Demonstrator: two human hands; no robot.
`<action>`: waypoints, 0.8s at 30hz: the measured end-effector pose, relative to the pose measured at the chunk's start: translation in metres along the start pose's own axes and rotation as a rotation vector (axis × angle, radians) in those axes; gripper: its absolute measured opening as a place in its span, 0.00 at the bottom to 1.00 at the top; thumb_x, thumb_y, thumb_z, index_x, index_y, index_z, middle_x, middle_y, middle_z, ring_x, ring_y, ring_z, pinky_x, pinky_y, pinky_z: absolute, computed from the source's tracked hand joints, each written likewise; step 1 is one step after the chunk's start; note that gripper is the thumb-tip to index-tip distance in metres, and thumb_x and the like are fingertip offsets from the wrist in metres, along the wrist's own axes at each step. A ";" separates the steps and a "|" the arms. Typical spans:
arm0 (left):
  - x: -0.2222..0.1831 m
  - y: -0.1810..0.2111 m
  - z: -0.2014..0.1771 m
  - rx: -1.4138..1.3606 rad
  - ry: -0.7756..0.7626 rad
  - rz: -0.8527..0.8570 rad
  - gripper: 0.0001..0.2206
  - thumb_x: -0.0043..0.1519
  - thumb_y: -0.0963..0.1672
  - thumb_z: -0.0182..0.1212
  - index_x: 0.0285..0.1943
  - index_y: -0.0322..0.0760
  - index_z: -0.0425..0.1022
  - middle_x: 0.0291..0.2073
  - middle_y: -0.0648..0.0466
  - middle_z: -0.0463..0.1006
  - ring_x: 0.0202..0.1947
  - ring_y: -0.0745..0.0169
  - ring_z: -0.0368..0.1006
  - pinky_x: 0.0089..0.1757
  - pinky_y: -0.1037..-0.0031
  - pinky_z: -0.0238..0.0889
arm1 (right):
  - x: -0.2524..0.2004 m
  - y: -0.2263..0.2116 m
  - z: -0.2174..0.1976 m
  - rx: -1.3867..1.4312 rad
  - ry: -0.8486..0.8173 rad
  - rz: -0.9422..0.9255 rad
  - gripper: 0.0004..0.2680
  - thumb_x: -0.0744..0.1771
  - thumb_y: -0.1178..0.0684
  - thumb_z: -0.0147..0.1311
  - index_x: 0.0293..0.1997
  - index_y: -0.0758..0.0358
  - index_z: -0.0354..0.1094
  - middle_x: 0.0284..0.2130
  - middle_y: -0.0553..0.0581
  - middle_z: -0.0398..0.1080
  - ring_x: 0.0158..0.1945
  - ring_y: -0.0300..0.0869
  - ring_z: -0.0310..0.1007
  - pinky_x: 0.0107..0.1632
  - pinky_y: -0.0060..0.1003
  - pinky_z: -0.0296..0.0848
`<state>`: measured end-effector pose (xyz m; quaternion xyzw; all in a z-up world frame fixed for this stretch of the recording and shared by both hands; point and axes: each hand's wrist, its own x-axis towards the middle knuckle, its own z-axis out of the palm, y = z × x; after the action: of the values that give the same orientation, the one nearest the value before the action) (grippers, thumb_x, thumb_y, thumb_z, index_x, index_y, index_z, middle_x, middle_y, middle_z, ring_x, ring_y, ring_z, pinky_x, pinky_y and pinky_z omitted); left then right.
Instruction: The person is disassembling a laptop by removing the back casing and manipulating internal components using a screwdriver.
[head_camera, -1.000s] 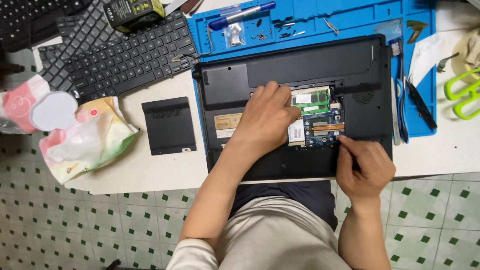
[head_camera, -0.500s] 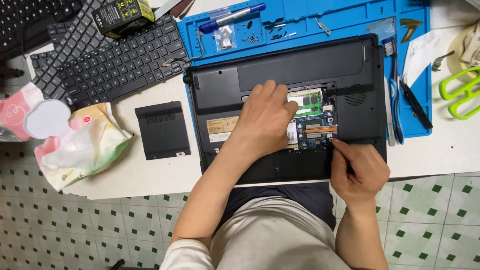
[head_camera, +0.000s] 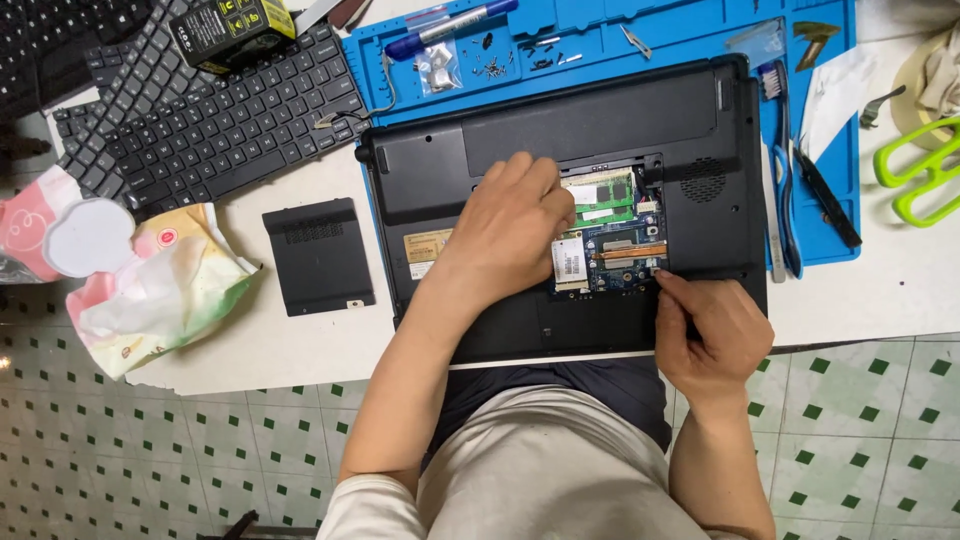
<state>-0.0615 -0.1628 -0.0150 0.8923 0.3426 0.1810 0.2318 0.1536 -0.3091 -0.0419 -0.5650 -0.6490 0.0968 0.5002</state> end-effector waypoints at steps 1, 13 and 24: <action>-0.001 0.001 -0.008 -0.001 -0.001 -0.001 0.04 0.50 0.35 0.65 0.31 0.34 0.78 0.29 0.52 0.65 0.33 0.50 0.62 0.38 0.63 0.57 | 0.000 -0.002 0.000 0.001 -0.001 0.001 0.06 0.68 0.66 0.57 0.43 0.69 0.83 0.26 0.58 0.73 0.27 0.52 0.72 0.30 0.41 0.69; -0.006 -0.005 -0.022 -0.025 -0.009 0.054 0.06 0.50 0.38 0.72 0.28 0.36 0.77 0.29 0.53 0.66 0.34 0.52 0.63 0.39 0.65 0.58 | 0.005 -0.008 0.000 -0.024 -0.004 0.011 0.06 0.68 0.68 0.58 0.42 0.69 0.82 0.26 0.58 0.72 0.25 0.51 0.70 0.28 0.40 0.68; -0.001 -0.003 -0.012 0.100 -0.025 0.078 0.05 0.46 0.40 0.71 0.24 0.42 0.79 0.27 0.54 0.65 0.32 0.53 0.61 0.34 0.65 0.54 | 0.005 -0.009 0.002 -0.008 0.005 0.069 0.06 0.65 0.69 0.59 0.39 0.68 0.82 0.25 0.58 0.72 0.25 0.52 0.70 0.29 0.41 0.67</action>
<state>-0.0694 -0.1578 -0.0067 0.9175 0.3134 0.1616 0.1839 0.1472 -0.3066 -0.0342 -0.5894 -0.6281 0.1098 0.4960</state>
